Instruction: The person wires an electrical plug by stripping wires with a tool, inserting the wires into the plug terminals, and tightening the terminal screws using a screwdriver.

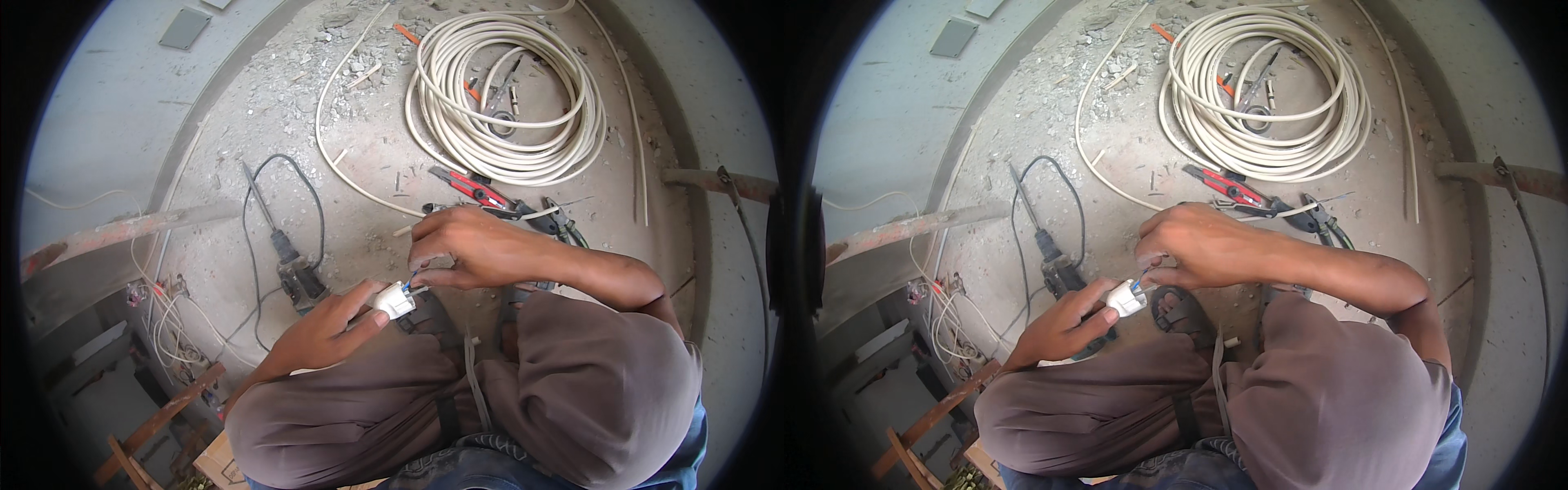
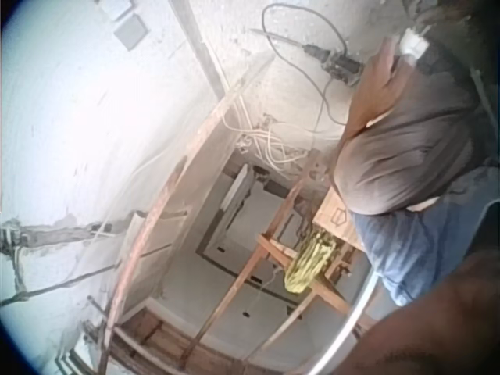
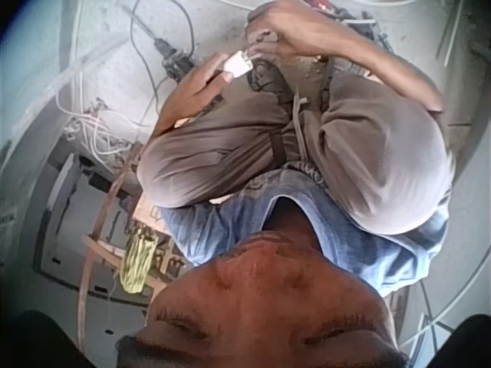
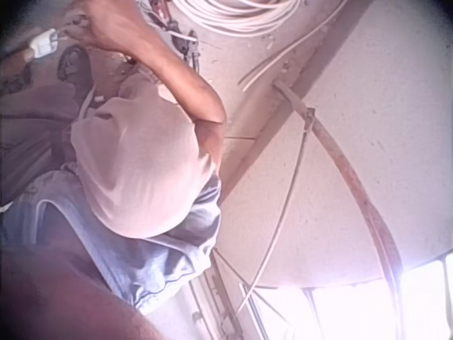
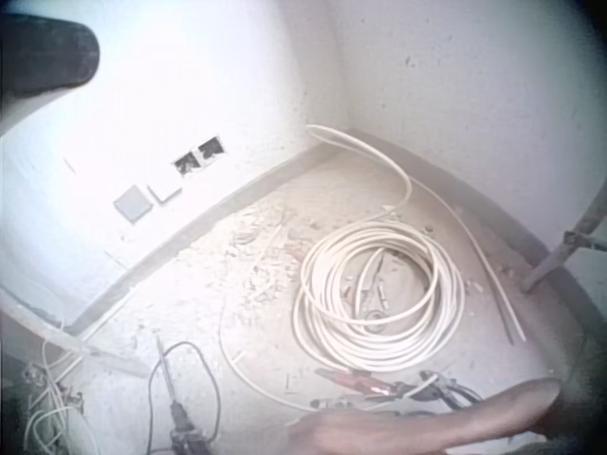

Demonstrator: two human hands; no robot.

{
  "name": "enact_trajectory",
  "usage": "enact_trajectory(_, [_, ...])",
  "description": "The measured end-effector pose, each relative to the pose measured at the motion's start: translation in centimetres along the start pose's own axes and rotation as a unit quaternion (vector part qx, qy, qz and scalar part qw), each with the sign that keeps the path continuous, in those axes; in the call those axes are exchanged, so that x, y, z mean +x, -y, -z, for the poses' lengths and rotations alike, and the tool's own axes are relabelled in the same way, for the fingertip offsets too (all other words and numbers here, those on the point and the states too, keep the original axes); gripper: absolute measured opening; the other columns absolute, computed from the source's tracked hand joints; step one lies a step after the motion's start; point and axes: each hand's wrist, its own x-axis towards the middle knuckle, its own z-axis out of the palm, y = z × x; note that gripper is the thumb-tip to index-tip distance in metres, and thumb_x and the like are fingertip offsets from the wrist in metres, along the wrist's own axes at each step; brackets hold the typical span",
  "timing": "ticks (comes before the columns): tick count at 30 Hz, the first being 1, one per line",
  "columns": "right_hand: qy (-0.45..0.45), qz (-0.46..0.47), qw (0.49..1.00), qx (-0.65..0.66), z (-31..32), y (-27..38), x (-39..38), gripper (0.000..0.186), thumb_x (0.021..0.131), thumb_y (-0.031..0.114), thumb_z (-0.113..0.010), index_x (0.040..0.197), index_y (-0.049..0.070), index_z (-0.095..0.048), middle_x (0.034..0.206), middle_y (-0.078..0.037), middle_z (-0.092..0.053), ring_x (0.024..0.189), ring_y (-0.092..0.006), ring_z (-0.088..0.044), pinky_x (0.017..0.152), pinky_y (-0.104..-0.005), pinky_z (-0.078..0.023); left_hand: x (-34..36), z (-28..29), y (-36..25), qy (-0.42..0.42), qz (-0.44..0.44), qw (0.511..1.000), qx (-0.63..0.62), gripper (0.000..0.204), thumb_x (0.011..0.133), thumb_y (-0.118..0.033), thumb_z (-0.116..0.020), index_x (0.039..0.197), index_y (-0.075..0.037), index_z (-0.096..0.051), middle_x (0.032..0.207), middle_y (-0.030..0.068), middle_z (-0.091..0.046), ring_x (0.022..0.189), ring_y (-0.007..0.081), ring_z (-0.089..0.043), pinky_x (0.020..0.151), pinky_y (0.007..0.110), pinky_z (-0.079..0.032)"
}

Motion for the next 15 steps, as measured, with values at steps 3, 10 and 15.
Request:
enact_trajectory(3, [0.036, -0.064, 0.997, -0.002, -0.1, 0.3, 0.1, 0.017, 0.083, 0.014, -0.075, 0.081, 0.001, -0.066, 0.08, -0.014, -0.061, 0.085, -0.0351, -0.064, 0.072, -0.0458, -0.048, 0.3, -0.2, 0.0, -0.003, -0.002, 1.0, 0.019, 0.037, 0.105, -0.029, -0.05, 0.129, -0.001, -0.048, 0.094, 0.0248, -0.064, 0.085, 0.0402, -0.063, 0.079, 0.044, -0.046])
enact_trajectory(10, [-0.012, -0.115, 0.993, 0.012, -1.5, -0.4, 0.9, 0.012, 0.073, 0.011, -0.075, 0.071, 0.001, -0.067, 0.07, -0.017, -0.067, 0.071, -0.0381, -0.066, 0.064, -0.0466, -0.049, 0.6, -0.8, 1.1, -0.065, -0.037, 0.992, 0.1, 0.039, 0.104, -0.028, -0.052, 0.128, 0.003, -0.046, 0.088, 0.0296, -0.063, 0.08, 0.0481, -0.062, 0.072, 0.052, -0.045])
enact_trajectory(15, [0.004, -0.137, 0.991, -0.011, -1.7, -0.6, 1.4, 0.011, 0.075, 0.01, -0.073, 0.075, 0.001, -0.067, 0.072, -0.017, -0.066, 0.076, -0.0376, -0.067, 0.069, -0.0455, -0.05, 0.8, -1.2, 2.1, -0.098, -0.037, 0.989, 0.106, 0.04, 0.103, -0.027, -0.054, 0.131, 0.002, -0.046, 0.083, 0.0269, -0.064, 0.077, 0.0462, -0.063, 0.07, 0.049, -0.046])
